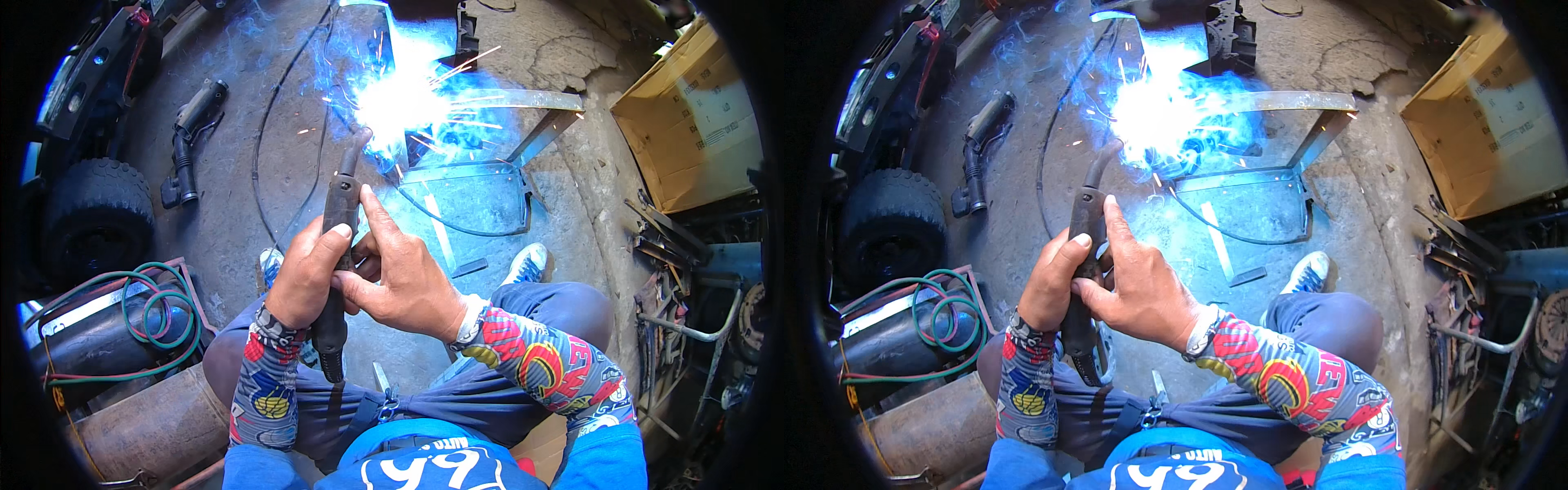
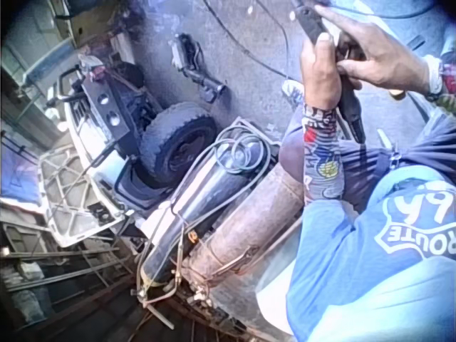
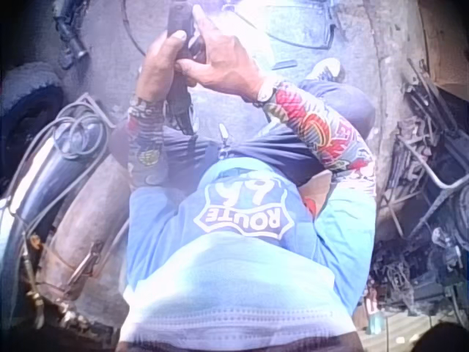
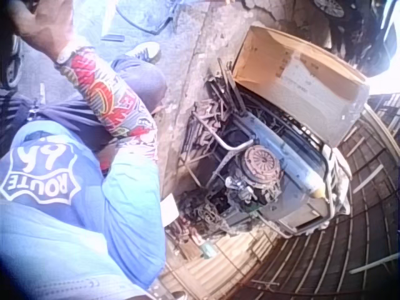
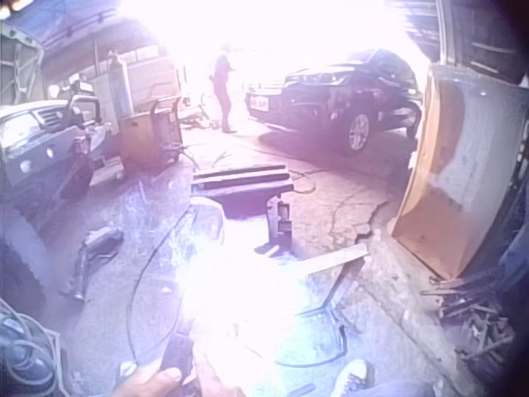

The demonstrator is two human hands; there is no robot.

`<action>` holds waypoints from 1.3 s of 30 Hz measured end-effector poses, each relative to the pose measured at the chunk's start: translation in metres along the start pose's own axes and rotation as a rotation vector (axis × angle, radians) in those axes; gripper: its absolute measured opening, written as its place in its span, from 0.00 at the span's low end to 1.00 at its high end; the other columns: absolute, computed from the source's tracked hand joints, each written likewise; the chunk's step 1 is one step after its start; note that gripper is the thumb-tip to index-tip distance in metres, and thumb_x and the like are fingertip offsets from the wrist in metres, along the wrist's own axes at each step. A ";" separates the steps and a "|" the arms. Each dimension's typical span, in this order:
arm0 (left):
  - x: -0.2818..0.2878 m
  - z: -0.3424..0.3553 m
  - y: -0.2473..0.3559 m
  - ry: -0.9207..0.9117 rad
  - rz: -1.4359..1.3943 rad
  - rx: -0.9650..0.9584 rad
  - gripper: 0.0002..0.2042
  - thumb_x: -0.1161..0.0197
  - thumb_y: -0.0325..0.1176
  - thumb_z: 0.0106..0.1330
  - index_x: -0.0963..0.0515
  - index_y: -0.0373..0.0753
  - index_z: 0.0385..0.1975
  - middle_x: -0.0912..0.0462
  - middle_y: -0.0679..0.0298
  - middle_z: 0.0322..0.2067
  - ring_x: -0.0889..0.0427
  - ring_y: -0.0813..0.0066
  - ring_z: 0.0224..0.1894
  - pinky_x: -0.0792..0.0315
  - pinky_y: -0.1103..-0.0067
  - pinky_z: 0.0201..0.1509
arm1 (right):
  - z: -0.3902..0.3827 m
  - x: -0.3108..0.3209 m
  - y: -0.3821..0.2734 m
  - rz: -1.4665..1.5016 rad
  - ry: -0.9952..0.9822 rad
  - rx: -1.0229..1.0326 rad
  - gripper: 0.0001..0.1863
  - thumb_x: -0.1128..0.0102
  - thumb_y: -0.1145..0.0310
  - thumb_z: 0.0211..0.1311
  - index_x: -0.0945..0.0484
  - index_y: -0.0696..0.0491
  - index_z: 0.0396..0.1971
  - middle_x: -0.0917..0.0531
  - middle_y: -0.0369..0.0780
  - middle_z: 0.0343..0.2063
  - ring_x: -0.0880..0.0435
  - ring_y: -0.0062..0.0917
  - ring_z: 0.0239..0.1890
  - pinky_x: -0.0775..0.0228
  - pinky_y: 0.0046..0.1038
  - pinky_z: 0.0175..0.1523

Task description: The person positions a metal frame on a red plastic chair, then sits on the floor and uses a welding torch to join the frame's corners. Sparks are visible as the welds are applied.

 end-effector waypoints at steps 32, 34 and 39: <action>0.002 -0.002 0.000 0.021 -0.019 -0.017 0.20 0.49 0.45 0.77 0.31 0.33 0.55 0.22 0.61 0.36 0.19 0.75 0.23 0.22 0.80 0.21 | 0.001 0.001 -0.008 0.048 -0.057 -0.010 0.53 0.31 0.72 0.62 0.61 0.67 0.76 0.13 0.49 0.33 0.10 0.30 0.34 0.20 0.29 0.40; 0.002 -0.002 -0.001 0.018 -0.010 0.004 0.20 0.49 0.45 0.77 0.31 0.33 0.55 0.22 0.60 0.37 0.18 0.74 0.23 0.21 0.79 0.20 | 0.000 0.000 -0.008 0.072 -0.052 -0.017 0.53 0.31 0.71 0.62 0.60 0.68 0.76 0.13 0.49 0.33 0.10 0.30 0.34 0.20 0.28 0.41; 0.001 -0.001 -0.001 0.011 -0.011 0.008 0.20 0.50 0.45 0.77 0.31 0.33 0.55 0.22 0.58 0.36 0.18 0.73 0.22 0.22 0.79 0.19 | -0.002 -0.001 -0.003 0.111 -0.049 -0.059 0.54 0.29 0.70 0.61 0.59 0.69 0.76 0.14 0.49 0.33 0.11 0.30 0.34 0.21 0.28 0.40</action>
Point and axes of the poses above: each hand's wrist, its own z-axis towards the middle knuckle, its own x-axis out of the back of the hand, y = z × x, the point moved 8 cm from there along z, towards the middle knuckle
